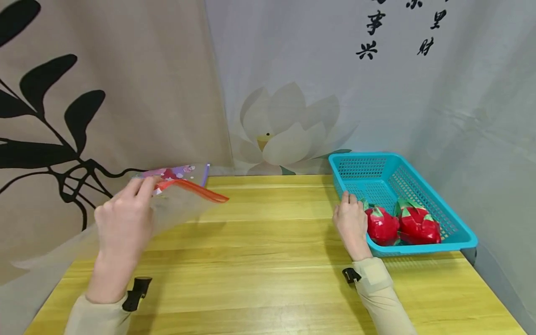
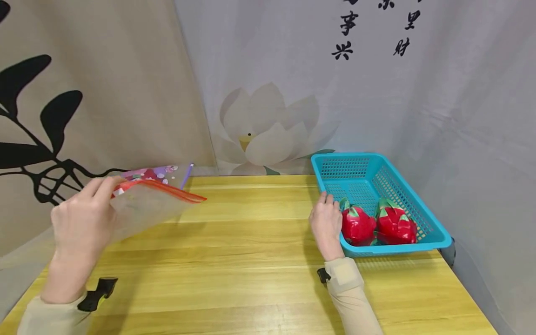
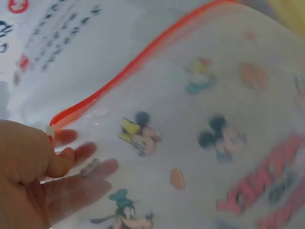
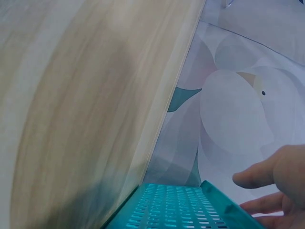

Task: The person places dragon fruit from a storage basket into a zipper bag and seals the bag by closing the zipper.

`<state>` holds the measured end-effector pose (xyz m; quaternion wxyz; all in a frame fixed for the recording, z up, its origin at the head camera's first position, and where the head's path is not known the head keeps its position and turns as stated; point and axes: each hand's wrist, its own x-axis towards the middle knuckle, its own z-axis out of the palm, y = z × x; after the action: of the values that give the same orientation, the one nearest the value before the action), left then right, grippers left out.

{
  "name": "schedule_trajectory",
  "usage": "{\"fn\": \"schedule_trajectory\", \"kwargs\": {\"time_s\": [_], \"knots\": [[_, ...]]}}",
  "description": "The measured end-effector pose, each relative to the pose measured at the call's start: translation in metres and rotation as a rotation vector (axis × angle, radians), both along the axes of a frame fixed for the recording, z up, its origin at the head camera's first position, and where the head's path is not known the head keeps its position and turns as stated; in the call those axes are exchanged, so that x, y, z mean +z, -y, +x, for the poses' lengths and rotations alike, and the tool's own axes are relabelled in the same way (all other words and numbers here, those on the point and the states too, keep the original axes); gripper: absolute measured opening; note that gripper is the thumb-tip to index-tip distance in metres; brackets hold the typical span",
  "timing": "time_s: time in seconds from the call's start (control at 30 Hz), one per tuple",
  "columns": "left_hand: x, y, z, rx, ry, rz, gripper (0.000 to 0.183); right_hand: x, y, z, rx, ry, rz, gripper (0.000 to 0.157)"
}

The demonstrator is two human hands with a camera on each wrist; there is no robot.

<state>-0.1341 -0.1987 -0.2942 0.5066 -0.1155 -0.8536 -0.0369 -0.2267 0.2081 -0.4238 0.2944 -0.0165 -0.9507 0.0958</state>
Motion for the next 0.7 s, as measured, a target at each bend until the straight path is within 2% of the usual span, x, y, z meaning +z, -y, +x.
{"fn": "schedule_trajectory", "kwargs": {"time_s": [0.17, 0.3, 0.4, 0.53, 0.7], "knots": [[0.024, -0.017, 0.005, -0.064, -0.156, 0.061, 0.028, -0.001, 0.000, 0.000, -0.003, 0.011, 0.003, 0.044], [0.033, -0.033, 0.004, -0.152, -0.278, 0.127, 0.033, 0.000, 0.001, 0.000, -0.003, 0.030, 0.007, 0.044], [0.037, -0.046, -0.001, -0.228, -0.371, 0.190, 0.034, 0.000, 0.001, 0.000, -0.007, 0.043, 0.007, 0.044], [0.035, -0.062, -0.015, -0.331, -0.472, 0.243, 0.033, 0.001, 0.002, 0.001, -0.013, 0.046, 0.009, 0.045], [0.017, -0.083, -0.034, -0.509, -0.550, 0.248, 0.029, 0.002, 0.003, 0.001, -0.018, 0.037, 0.017, 0.045]]}}
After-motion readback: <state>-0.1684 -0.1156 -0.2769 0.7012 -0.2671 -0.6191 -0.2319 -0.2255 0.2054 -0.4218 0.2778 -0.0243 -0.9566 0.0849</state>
